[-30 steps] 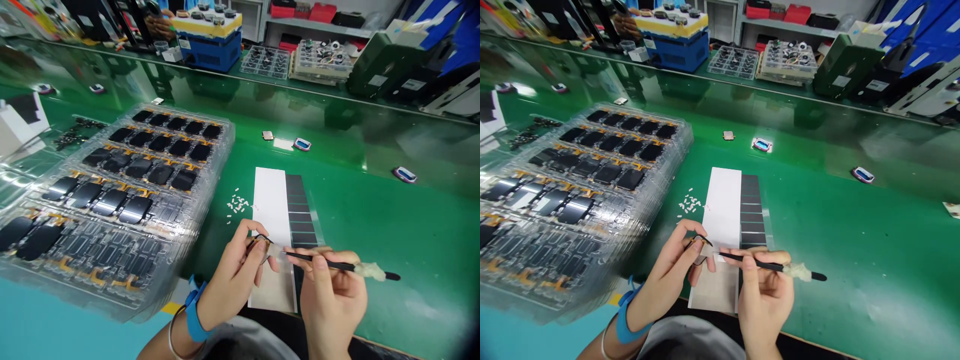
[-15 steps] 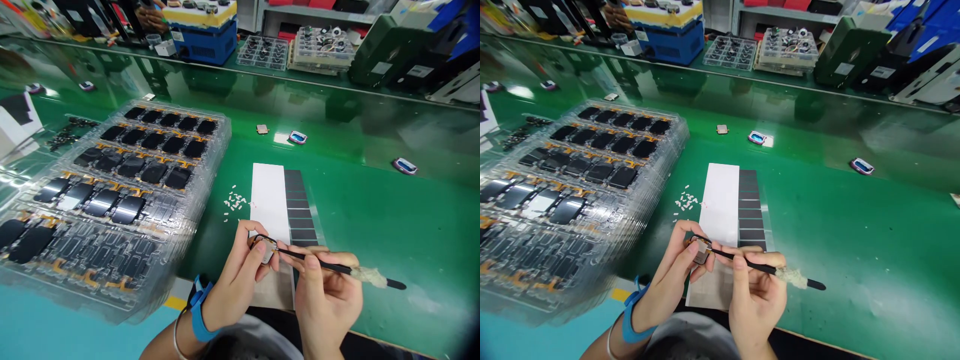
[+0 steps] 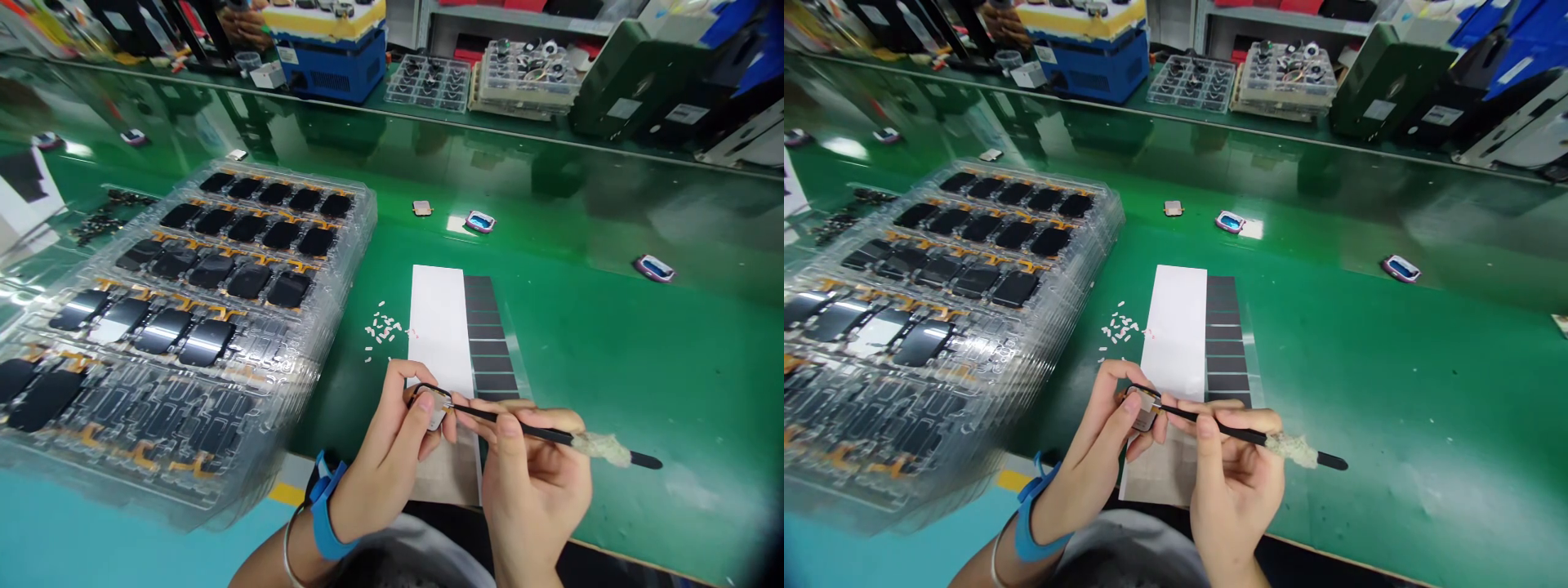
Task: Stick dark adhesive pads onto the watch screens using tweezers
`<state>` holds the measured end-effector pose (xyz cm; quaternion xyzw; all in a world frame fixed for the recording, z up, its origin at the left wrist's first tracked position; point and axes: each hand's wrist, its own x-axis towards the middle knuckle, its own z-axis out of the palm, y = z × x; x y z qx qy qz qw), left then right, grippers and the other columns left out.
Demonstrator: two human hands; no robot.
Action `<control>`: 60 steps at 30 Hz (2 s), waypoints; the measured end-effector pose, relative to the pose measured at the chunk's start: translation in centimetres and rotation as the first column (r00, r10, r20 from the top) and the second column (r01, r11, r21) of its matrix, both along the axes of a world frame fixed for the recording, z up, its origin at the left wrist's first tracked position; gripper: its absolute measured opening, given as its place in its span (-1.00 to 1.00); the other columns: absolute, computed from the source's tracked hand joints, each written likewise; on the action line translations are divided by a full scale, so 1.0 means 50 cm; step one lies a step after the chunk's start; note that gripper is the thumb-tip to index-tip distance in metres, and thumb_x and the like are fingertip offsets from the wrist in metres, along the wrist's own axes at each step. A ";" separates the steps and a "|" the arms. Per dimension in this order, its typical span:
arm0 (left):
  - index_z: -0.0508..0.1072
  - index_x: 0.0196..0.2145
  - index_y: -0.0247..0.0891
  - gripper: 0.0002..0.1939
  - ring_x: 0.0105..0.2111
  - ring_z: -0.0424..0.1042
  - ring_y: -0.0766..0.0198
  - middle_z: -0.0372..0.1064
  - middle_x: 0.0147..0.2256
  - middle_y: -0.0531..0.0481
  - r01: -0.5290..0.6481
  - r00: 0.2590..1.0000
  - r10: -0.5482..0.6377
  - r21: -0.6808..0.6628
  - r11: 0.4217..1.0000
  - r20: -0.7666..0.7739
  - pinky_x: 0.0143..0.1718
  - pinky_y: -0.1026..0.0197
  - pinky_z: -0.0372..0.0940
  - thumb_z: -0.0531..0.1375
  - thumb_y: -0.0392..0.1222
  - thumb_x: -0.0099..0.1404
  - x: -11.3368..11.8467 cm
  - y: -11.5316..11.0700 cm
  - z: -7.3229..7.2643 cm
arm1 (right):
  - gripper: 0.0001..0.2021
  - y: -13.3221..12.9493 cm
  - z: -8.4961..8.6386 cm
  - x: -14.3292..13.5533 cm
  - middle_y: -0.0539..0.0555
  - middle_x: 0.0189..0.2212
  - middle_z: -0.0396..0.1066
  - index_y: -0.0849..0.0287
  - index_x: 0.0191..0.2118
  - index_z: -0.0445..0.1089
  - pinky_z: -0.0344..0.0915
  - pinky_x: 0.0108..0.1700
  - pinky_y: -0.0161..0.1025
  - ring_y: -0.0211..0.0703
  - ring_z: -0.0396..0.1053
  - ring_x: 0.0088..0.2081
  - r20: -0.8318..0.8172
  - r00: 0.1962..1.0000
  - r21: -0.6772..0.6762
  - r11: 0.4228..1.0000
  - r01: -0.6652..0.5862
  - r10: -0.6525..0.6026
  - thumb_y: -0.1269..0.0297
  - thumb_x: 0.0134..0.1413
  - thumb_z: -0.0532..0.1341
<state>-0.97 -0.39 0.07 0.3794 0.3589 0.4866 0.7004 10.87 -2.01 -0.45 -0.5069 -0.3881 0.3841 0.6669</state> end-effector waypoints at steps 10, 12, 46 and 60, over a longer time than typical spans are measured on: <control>0.16 -0.16 -0.16 -0.87 -0.44 0.23 0.42 0.24 -0.45 0.13 -0.054 0.997 0.056 0.032 0.998 -0.054 -0.44 0.39 0.12 0.01 -0.09 0.53 0.004 -0.008 -0.014 | -0.88 -0.001 -0.002 -0.003 0.02 -0.31 0.51 0.04 -0.21 0.27 0.60 -0.33 -0.26 -0.12 0.59 -0.24 -0.047 0.998 0.030 0.999 -0.034 0.036 0.44 0.26 0.17; 0.15 -0.17 -0.16 -0.86 -0.45 0.24 0.41 0.22 -0.47 0.14 -0.062 0.995 0.065 0.037 0.997 -0.080 -0.44 0.38 0.12 0.03 -0.07 0.52 0.003 -0.008 -0.016 | -0.88 -0.002 -0.002 0.003 0.02 -0.30 0.52 0.05 -0.20 0.28 0.60 -0.27 -0.23 -0.12 0.59 -0.23 -0.082 0.996 0.024 0.999 -0.028 0.029 0.44 0.27 0.17; 0.34 -0.05 -0.38 -0.78 -0.07 0.44 0.01 0.48 -0.14 -0.16 0.640 0.449 0.244 0.499 0.584 -0.860 -0.04 -0.04 0.43 0.06 -0.49 0.38 0.067 -0.018 -0.008 | -0.88 -0.031 -0.035 0.209 -0.02 -0.27 0.39 0.08 -0.19 0.34 0.50 -0.19 -0.48 -0.33 0.54 -0.23 0.348 0.931 -0.124 0.989 -0.076 0.115 0.41 0.19 0.26; 0.28 -0.12 -0.25 -0.88 -0.16 0.46 0.05 0.45 -0.18 -0.12 0.551 0.502 0.135 0.436 0.711 -0.854 -0.19 -0.01 0.42 0.00 -0.38 0.46 0.067 -0.014 -0.009 | -0.86 -0.028 -0.032 0.208 -0.05 -0.35 0.47 0.10 -0.23 0.31 0.49 -0.27 -0.47 -0.34 0.55 -0.39 0.217 0.976 -0.132 0.991 0.013 0.016 0.37 0.16 0.31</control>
